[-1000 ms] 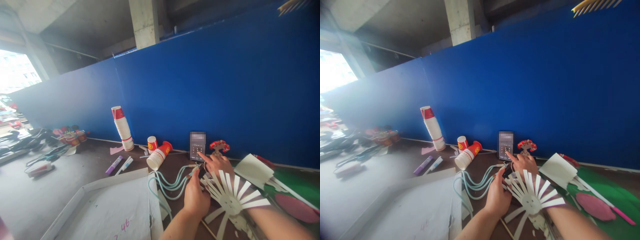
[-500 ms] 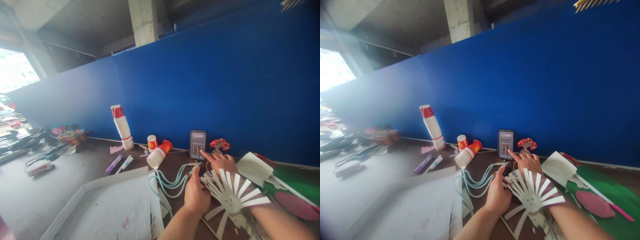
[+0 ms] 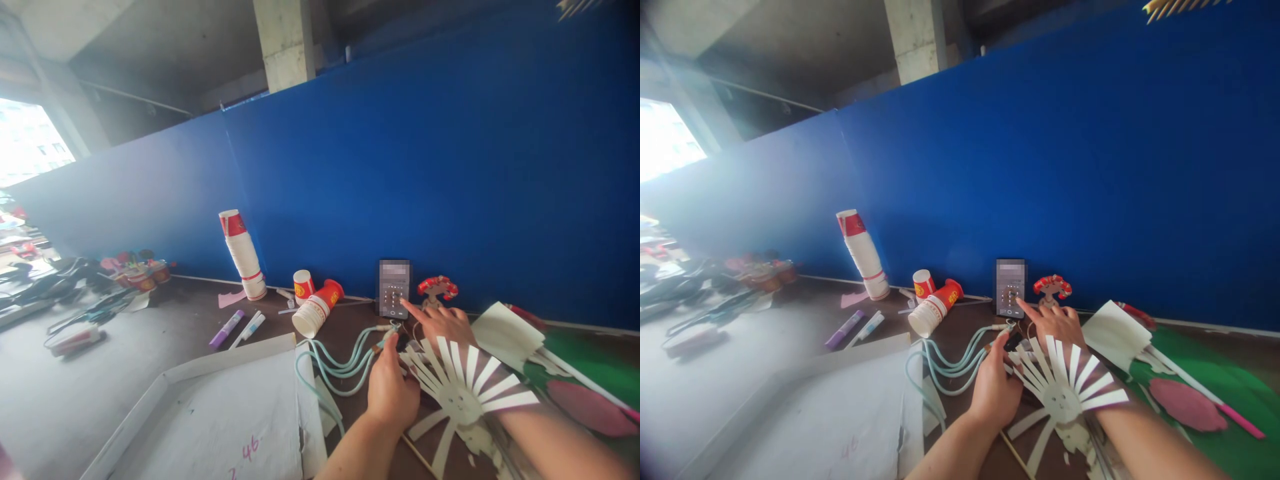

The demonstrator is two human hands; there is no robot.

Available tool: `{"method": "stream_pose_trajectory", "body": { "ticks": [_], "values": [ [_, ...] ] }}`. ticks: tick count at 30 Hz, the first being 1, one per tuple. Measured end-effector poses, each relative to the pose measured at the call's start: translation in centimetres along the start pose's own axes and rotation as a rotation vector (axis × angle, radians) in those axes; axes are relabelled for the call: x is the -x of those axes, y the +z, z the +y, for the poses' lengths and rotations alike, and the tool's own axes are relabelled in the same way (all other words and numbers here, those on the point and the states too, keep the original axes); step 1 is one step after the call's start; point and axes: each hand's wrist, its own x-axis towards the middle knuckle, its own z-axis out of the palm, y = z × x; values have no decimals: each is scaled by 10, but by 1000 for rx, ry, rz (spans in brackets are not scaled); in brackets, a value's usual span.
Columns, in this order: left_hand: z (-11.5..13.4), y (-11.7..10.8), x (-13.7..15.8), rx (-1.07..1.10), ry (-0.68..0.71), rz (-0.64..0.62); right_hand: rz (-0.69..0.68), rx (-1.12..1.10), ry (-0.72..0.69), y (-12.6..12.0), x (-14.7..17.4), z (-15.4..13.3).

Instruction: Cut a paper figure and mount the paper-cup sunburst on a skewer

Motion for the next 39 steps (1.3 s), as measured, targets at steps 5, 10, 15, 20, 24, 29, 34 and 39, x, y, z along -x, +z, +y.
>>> {"method": "stream_pose_trajectory", "body": {
  "ticks": [5, 10, 15, 20, 24, 29, 34, 39],
  "values": [
    [1, -1, 0, -4, 3, -7, 19, -5, -2, 1, 0, 0],
    [3, -1, 0, 8, -1, -8, 30, -10, -9, 4, 0, 0],
    [1, -1, 0, 4, 8, -8, 38, -5, -9, 6, 0, 1],
    [-2, 1, 0, -14, 13, -3, 60, 0, -3, 2, 0, -1],
    [-2, 1, 0, -10, 20, 4, 79, -2, -14, 0, 1, -1],
    [-1, 0, 0, -6, 1, -2, 122, -9, -25, 2, 1, 0],
    [1, 0, 0, 4, 1, -3, 183, -56, -22, 5, 0, 1],
    [3, -2, 0, 5, 4, -9, 253, -164, 80, 0, -2, 9]
  ]
}}
